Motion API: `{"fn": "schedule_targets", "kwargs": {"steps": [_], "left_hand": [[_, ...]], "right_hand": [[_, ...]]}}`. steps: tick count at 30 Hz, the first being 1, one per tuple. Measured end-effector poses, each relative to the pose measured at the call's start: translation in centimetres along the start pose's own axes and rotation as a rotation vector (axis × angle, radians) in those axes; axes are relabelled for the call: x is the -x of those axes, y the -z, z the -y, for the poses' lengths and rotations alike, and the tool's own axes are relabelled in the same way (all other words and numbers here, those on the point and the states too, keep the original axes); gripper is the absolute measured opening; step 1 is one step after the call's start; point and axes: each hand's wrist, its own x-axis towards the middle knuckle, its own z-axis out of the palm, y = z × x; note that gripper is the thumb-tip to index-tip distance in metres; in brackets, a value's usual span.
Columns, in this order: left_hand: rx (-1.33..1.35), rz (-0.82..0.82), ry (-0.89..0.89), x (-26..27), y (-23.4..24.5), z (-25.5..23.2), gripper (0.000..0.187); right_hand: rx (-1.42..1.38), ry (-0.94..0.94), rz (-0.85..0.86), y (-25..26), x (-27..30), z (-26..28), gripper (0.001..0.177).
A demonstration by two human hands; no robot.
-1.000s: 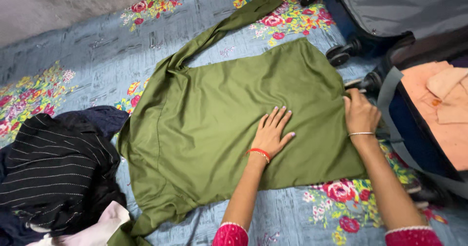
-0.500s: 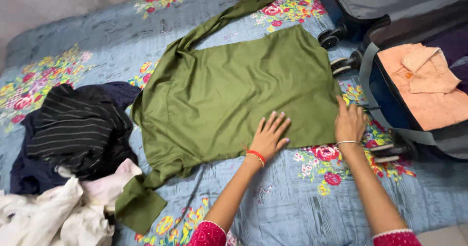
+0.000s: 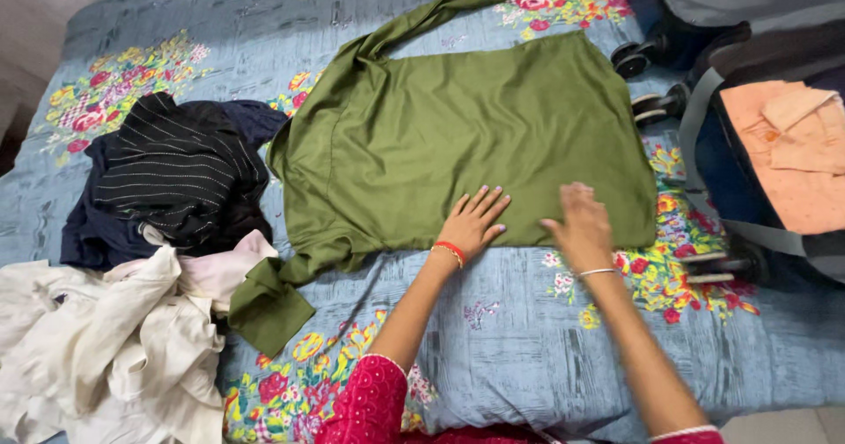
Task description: The person folds a green long-sleeved shirt on a bed, buttons it, and places it into an open suitcase. They then pick up a white shirt and begin buttoning it.
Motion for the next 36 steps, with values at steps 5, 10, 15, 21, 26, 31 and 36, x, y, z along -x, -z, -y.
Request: {"fn": "schedule_targets", "kwargs": {"steps": [5, 10, 15, 21, 26, 31, 36], "left_hand": [[-0.012, -0.009, -0.011, 0.2, 0.8, 0.2, 0.066], [0.073, 0.031, 0.018, -0.8, 2.7, 1.3, 0.059], [0.157, -0.013, 0.176, -2.6, 3.6, 5.0, 0.061], [-0.052, -0.076, 0.199, -2.9, 3.6, 13.9, 0.065], [-0.207, -0.245, 0.453, -2.7, 6.4, 22.2, 0.063], [-0.162, 0.023, 0.334, -9.8, 3.1, 18.7, 0.062], [-0.161, -0.196, 0.226, -15.1, 0.5, 19.8, 0.060]], "right_hand": [[0.039, -0.190, -0.088, 2.0, 3.9, -8.6, 0.080], [0.226, -0.254, -0.056, 2.0, 1.4, -5.6, 0.077], [-0.058, -0.020, 0.035, -0.6, -6.7, 3.7, 0.063], [-0.017, 0.355, 0.062, -4.7, -12.9, 4.6, 0.071], [0.059, 0.001, -0.001, -4.5, -15.2, -1.1, 0.068], [-0.044, 0.223, 0.011, -7.8, -19.5, 1.9, 0.063], [-0.078, 0.413, 0.091, -9.8, -25.9, -1.1, 0.063]]}}
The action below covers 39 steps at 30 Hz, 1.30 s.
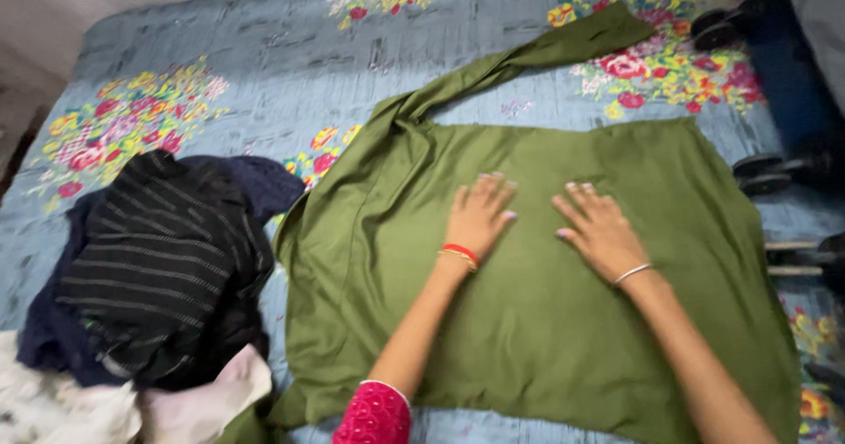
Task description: The person folds a green long-sleeved shirt on a bed, buttons it, and places it into an open suitcase. They then pick up a white shirt and begin buttoning it.
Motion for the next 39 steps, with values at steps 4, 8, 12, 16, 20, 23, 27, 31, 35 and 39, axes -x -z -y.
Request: {"fn": "schedule_targets", "kwargs": {"steps": [4, 8, 12, 16, 20, 23, 27, 31, 35, 39], "left_hand": [[-0.018, 0.007, 0.214, -2.5, 0.1, 8.2, 0.065], [-0.076, -0.077, 0.157, -5.0, -1.8, 8.9, 0.058], [-0.027, -0.198, 0.013, -9.9, -3.6, 8.7, 0.041], [-0.085, -0.036, 0.076, -13.5, -3.0, 10.9, 0.018], [-0.047, -0.047, -0.030, -14.7, -1.6, 13.1, 0.010], [-0.044, -0.148, 0.027, -14.4, -1.1, 12.1, 0.024], [0.097, -0.346, -0.006, -12.6, -3.0, 5.8, 0.039], [0.107, -0.098, -0.077, -9.6, -4.5, 0.8, 0.044], [0.005, 0.047, 0.056, -9.0, -3.5, 4.8, 0.061], [-0.012, 0.051, 0.040, -8.8, -2.8, 7.3, 0.061]], "right_hand": [[0.198, -0.249, -0.044, 1.8, 0.0, -8.6, 0.060], [0.068, -0.267, -0.199, 1.1, -0.5, -12.1, 0.048], [0.027, -0.214, -0.295, 0.6, -3.5, -14.7, 0.052], [0.241, -0.300, -0.241, 1.5, -5.8, -17.1, 0.035], [0.219, -0.384, -0.229, 2.2, -6.3, -18.0, 0.020], [0.299, -0.330, -0.355, 1.9, -7.0, -16.0, 0.041], [0.332, -0.215, -0.316, -0.7, -9.0, -10.0, 0.048], [0.003, -0.003, -0.099, -4.0, -9.7, -3.6, 0.058], [0.236, -0.207, 0.187, -1.6, -7.0, -9.1, 0.062], [0.094, -0.411, -0.090, 1.8, -3.3, -17.0, 0.066]]}}
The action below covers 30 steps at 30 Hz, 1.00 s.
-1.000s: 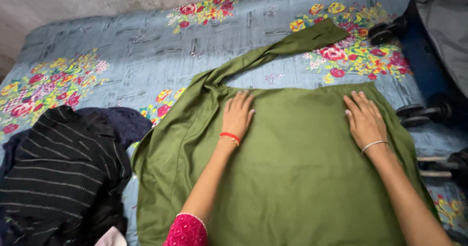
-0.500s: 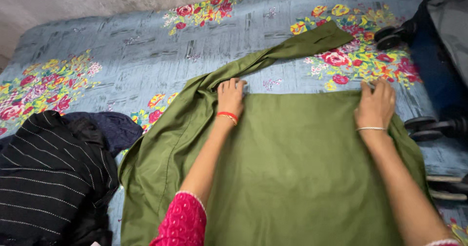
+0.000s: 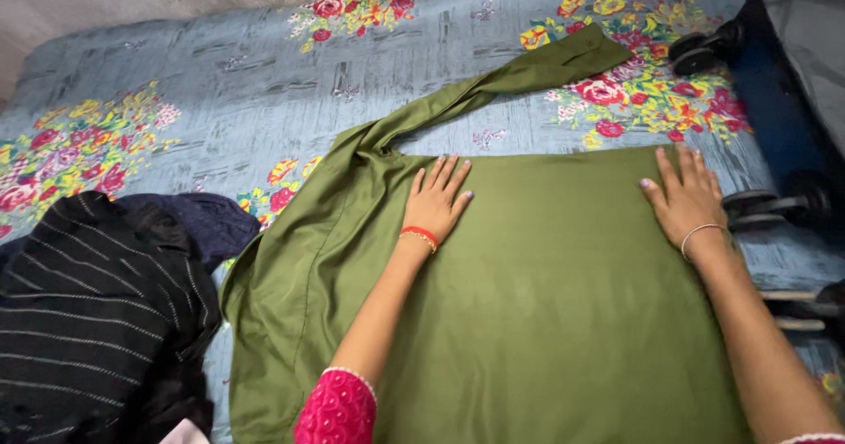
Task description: The person folds a green long-sleeved shirt on a bed, buttons it, and places it into an open suitcase. They then pick up a white shirt and begin buttoning it.
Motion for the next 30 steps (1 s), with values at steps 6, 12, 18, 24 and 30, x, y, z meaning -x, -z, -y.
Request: {"fn": "schedule_targets", "kwargs": {"steps": [6, 12, 18, 24, 30], "left_hand": [[-0.075, -0.054, 0.032, 2.8, 2.4, -6.8, 0.063], [0.146, 0.046, 0.050, 17.7, 5.8, -15.2, 0.064], [-0.050, -0.006, 0.161, 24.3, 10.3, -4.9, 0.065], [0.020, 0.047, 0.164, 26.8, 9.0, -12.1, 0.061], [0.096, 0.041, -0.113, 30.6, 7.3, -20.9, 0.059]], "right_hand": [[0.242, -0.006, -0.079, -0.7, 3.5, 7.3, 0.071], [-0.076, 0.189, 0.031, 0.4, 17.5, 19.7, 0.065], [0.106, -0.039, -0.009, 7.3, 24.8, 10.5, 0.065], [0.014, -0.059, -0.016, 6.7, 29.9, 16.2, 0.066], [0.004, 0.048, 0.132, 5.8, 34.5, 20.4, 0.063]]}}
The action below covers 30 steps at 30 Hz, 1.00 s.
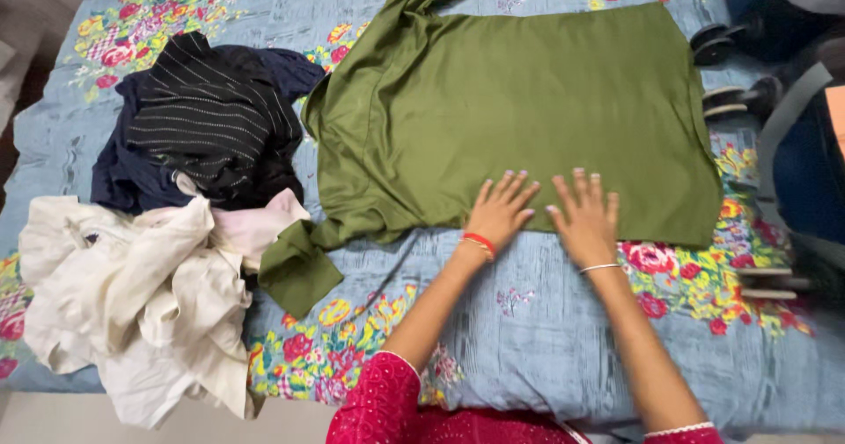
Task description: The person folds a green long-sleeved shirt on a bed, buttons it, and places it into an open suitcase. They then pick up a white shirt and begin buttoning it.
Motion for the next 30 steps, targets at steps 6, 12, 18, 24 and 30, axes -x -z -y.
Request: {"fn": "schedule_targets", "kwargs": {"steps": [6, 12, 18, 24, 30], "left_hand": [[-0.167, -0.061, 0.303, 5.6, 2.9, 6.8, 0.065], [-0.079, -0.080, 0.430, 4.6, 4.5, 7.5, 0.057], [0.143, -0.318, 0.472, 3.0, 9.7, 12.9, 0.041], [0.083, -0.435, 0.522, 1.9, 14.9, 25.1, 0.037], [-0.034, -0.451, 0.479, -2.5, 13.0, 35.5, 0.045]], "right_hand": [[-0.031, -0.266, -0.115, 3.2, 4.6, -10.9, 0.071], [0.018, -0.164, -0.130, 1.8, 0.9, -5.0, 0.073], [-0.227, 0.160, -0.066, 1.0, -7.1, 11.0, 0.067], [-0.432, 0.309, 0.000, -0.1, -14.6, 22.8, 0.058], [-0.482, 0.383, -0.045, -5.0, -23.6, 29.2, 0.057]]}}
